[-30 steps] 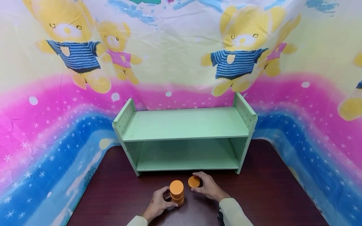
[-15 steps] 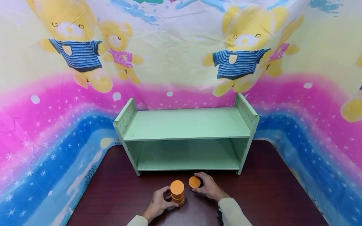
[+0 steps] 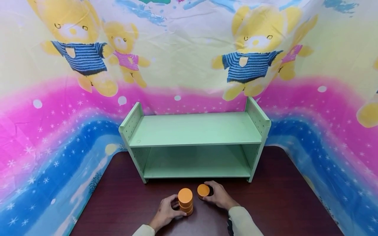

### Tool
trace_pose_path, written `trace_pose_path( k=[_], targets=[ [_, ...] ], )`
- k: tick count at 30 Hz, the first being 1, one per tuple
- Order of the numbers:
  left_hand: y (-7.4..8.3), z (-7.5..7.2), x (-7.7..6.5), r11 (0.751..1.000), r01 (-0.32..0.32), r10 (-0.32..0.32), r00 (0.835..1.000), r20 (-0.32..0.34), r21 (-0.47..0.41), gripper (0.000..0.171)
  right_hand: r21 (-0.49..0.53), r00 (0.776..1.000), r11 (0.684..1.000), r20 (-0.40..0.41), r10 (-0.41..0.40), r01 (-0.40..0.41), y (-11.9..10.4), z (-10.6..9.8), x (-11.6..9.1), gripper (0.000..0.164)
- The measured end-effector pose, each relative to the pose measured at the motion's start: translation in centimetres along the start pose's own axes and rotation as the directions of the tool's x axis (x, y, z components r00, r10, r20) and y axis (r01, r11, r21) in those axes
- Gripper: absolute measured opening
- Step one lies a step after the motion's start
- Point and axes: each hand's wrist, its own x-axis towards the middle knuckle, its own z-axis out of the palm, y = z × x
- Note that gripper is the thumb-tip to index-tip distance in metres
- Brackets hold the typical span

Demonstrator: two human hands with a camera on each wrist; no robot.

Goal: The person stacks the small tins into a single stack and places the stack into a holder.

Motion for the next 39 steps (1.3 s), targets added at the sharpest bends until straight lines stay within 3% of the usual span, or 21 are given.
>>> trace_pose_path(
  k=[15, 39],
  targets=[
    [-0.1, 0.0, 0.0, 1.0, -0.005, 0.006, 1.0, 0.003, -0.021, 0.06, 0.018, 1.0, 1.0, -0.012, 0.004, -0.004, -0.5, -0.1, -0.3, 0.061],
    [0.0, -0.1, -0.1, 0.999, -0.032, 0.032, 0.999, 0.018, -0.024, 0.06, -0.005, 0.986, 0.988, -0.064, -0.152, 0.152, -2.9, -1.9, -0.3, 0.062]
  ],
)
